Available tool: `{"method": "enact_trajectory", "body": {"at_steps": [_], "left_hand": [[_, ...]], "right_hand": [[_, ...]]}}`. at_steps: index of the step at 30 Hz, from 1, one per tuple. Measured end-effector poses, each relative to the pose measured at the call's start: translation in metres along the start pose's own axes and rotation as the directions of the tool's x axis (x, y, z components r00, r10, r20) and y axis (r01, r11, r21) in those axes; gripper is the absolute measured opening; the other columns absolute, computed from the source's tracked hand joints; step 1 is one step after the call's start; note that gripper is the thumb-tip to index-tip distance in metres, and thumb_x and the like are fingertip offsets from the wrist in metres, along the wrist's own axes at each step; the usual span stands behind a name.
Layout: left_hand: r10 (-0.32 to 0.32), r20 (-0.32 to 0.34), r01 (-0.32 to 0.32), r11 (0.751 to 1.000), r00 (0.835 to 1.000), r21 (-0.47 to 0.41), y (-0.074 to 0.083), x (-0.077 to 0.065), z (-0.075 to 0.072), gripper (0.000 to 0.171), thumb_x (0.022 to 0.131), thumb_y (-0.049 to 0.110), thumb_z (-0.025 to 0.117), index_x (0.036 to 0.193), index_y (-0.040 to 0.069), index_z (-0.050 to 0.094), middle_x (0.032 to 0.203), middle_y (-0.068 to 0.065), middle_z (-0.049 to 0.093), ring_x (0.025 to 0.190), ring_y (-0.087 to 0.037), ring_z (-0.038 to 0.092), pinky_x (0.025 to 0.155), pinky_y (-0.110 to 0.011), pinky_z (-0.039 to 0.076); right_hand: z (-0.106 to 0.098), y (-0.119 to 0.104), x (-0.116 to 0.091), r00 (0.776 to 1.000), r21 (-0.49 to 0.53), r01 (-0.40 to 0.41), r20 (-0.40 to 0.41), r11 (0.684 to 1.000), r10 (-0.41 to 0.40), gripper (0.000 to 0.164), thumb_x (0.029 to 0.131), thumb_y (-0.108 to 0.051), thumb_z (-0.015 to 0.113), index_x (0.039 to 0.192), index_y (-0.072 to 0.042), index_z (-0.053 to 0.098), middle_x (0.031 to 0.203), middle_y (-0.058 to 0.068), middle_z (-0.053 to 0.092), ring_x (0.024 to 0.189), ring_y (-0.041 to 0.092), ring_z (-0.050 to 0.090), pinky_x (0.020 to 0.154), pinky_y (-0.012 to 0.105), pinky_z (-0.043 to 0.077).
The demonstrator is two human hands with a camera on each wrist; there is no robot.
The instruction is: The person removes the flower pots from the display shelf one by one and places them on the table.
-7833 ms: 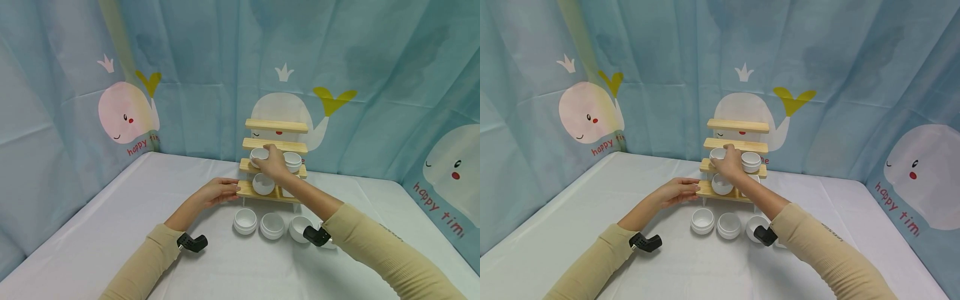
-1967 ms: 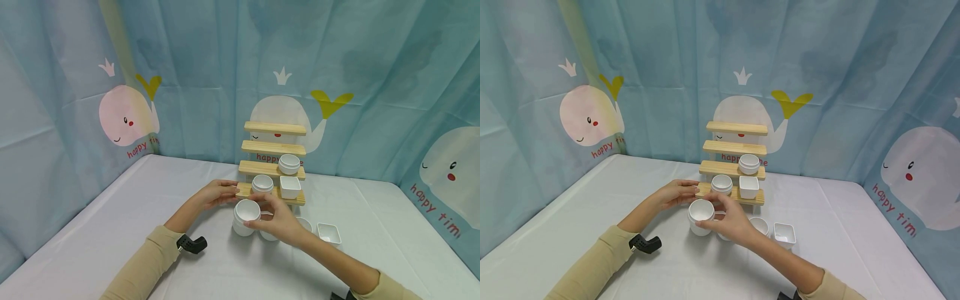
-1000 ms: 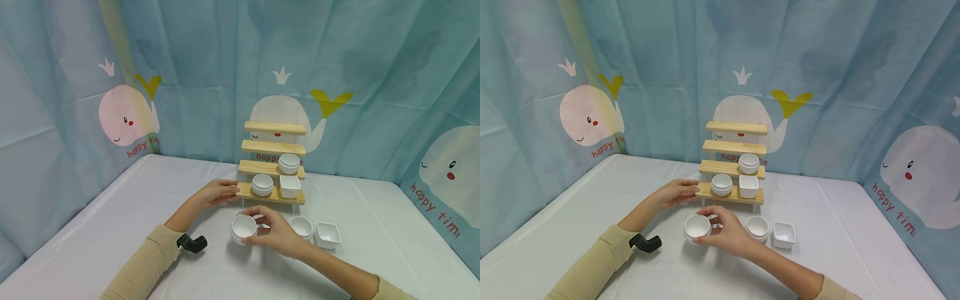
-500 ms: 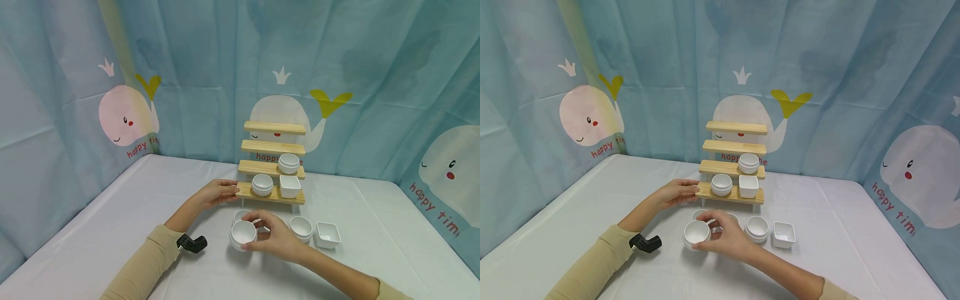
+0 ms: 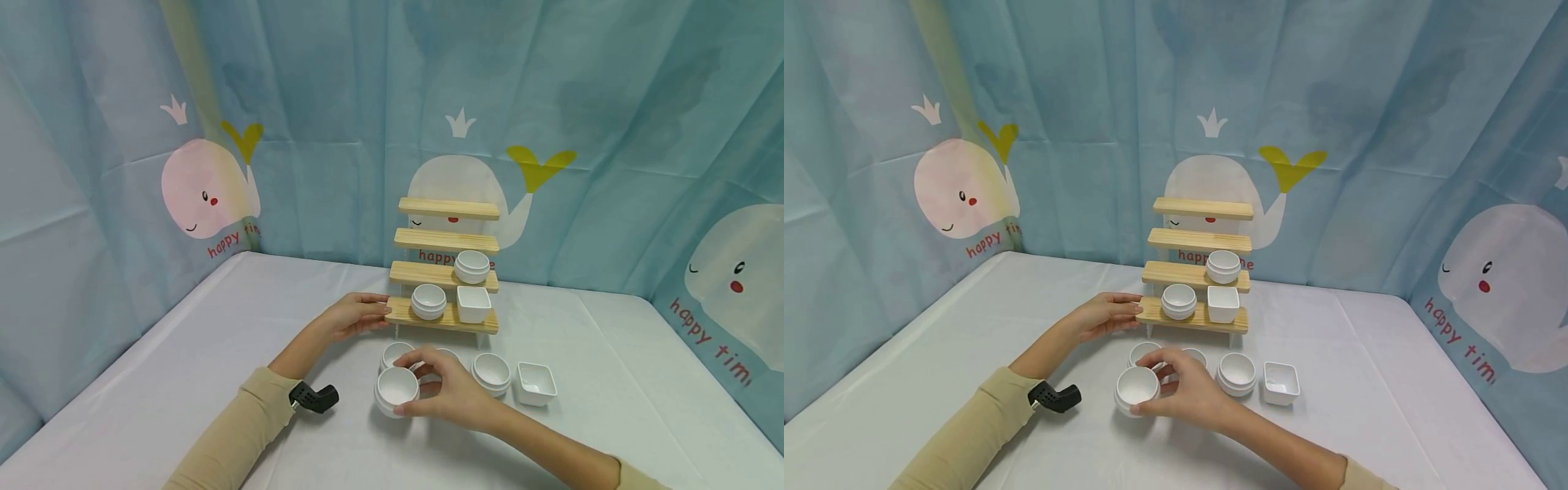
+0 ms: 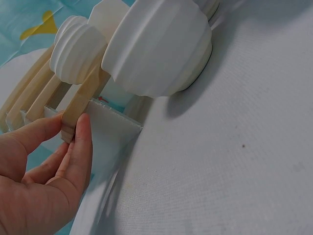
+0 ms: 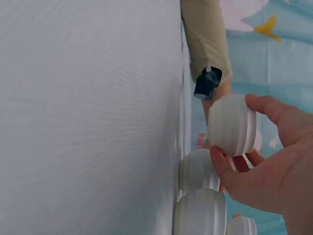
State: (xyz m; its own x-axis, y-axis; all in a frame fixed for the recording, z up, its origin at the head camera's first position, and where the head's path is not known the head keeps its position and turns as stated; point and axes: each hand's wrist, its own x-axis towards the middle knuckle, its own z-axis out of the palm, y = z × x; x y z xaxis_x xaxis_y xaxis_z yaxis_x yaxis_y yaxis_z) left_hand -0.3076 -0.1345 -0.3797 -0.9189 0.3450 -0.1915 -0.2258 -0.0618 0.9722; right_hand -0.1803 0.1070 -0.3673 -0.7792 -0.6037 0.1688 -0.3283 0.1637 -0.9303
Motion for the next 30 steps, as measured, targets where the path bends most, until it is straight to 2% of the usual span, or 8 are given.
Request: {"method": "enact_trajectory", "body": {"at_steps": [9, 18, 24, 30], "left_hand": [[-0.005, -0.006, 0.005, 1.000, 1.000, 0.000, 0.0001, -0.0002, 0.0000, 0.050, 0.106, 0.001, 0.060, 0.151, -0.014, 0.044, 0.112, -0.012, 0.068, 0.086, -0.010, 0.073, 0.082, -0.023, 0.065], [-0.020, -0.016, 0.020, 1.000, 1.000, -0.001, 0.0010, -0.0005, 0.0004, 0.050, 0.106, 0.001, 0.061, 0.151, -0.012, 0.046, 0.111, -0.012, 0.069, 0.084, -0.010, 0.073, 0.081, -0.022, 0.065], [-0.012, -0.013, 0.012, 1.000, 1.000, -0.003, 0.0004, 0.0000, 0.0003, 0.049, 0.105, 0.001, 0.060, 0.150, -0.013, 0.046, 0.110, -0.012, 0.068, 0.085, -0.010, 0.072, 0.082, -0.022, 0.065], [-0.004, -0.007, 0.004, 1.000, 1.000, 0.008, 0.0004, 0.0004, -0.0002, 0.049, 0.106, 0.001, 0.060, 0.150, -0.013, 0.046, 0.111, -0.012, 0.068, 0.087, -0.011, 0.072, 0.082, -0.023, 0.065]], "right_hand": [[0.0005, -0.0010, -0.0013, 0.999, -0.008, -0.024, 0.035, 1.000, 0.024, 0.053, 0.081, -0.004, 0.090, 0.127, 0.002, 0.067, 0.126, 0.014, 0.065, 0.108, 0.025, 0.064, 0.090, 0.023, 0.063], [0.0027, -0.0017, -0.0024, 0.998, -0.022, -0.047, 0.035, 0.999, 0.047, 0.052, 0.079, -0.003, 0.091, 0.126, 0.003, 0.067, 0.125, 0.013, 0.065, 0.106, 0.019, 0.066, 0.088, 0.023, 0.063], [0.0054, -0.0020, -0.0022, 0.999, -0.029, -0.032, 0.035, 0.999, 0.033, 0.053, 0.078, -0.001, 0.092, 0.124, 0.005, 0.067, 0.124, 0.013, 0.066, 0.102, 0.010, 0.067, 0.087, 0.022, 0.064], [0.0060, -0.0010, -0.0019, 0.999, -0.050, -0.031, 0.027, 0.998, 0.033, 0.052, 0.078, -0.002, 0.092, 0.124, 0.005, 0.067, 0.124, 0.012, 0.065, 0.102, 0.010, 0.067, 0.087, 0.022, 0.064]]}}
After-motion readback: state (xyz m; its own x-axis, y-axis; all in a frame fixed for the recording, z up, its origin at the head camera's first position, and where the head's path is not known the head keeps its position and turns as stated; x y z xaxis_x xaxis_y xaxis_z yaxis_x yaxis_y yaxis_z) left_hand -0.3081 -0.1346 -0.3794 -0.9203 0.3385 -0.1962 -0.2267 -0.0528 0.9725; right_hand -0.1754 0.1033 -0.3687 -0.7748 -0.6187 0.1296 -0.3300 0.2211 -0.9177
